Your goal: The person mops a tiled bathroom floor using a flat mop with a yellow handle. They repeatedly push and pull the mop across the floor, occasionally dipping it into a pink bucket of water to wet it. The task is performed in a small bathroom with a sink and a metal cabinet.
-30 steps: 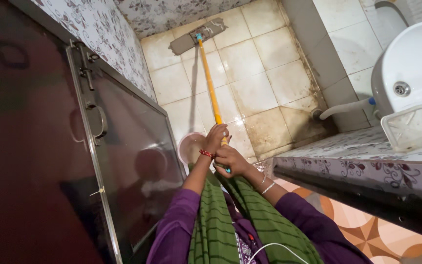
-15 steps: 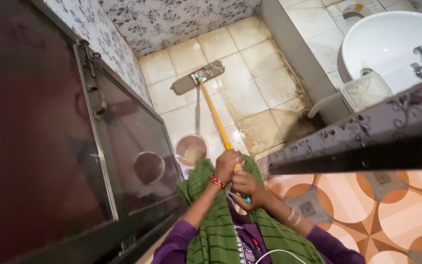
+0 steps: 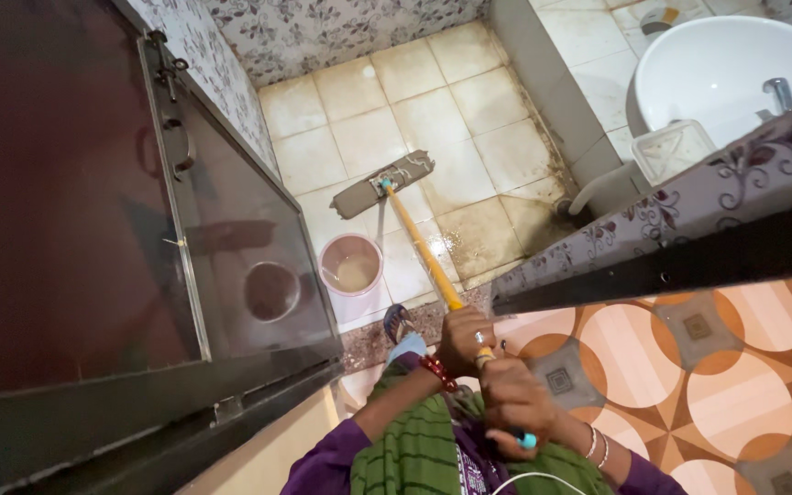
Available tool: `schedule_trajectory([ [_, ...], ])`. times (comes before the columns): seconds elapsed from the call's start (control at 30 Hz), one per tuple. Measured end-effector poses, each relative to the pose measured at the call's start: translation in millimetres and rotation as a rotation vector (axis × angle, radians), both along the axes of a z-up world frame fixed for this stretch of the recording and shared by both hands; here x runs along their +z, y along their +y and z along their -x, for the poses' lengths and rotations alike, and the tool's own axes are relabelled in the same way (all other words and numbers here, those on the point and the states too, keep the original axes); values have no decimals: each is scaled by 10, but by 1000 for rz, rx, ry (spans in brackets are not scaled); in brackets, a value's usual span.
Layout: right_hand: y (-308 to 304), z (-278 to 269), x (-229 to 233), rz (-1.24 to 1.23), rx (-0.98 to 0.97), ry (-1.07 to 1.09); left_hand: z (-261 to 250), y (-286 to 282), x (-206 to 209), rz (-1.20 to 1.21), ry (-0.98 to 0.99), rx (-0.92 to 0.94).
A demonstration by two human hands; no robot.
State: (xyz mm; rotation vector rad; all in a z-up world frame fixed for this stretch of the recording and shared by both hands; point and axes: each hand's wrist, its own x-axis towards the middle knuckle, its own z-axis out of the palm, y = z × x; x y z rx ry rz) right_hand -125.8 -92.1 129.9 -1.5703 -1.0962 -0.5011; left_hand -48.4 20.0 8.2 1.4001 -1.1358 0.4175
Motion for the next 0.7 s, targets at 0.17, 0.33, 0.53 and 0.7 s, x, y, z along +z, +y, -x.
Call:
schedule_trajectory([
  [0.17,72,-211,-98,23,18,-7,-182,72,-330,-32,-4,26],
  [0.33,173,-754,-443,77,-31,7,-772,166,-769,-82,15,65],
  [0.53,252,-1925,-1362,117,-86,-35,-1854,282,-1505,-244,133,218],
  [0.7,383,-2659,-2019,320,-139,120,-2717,507,-2139,-377,198,266],
])
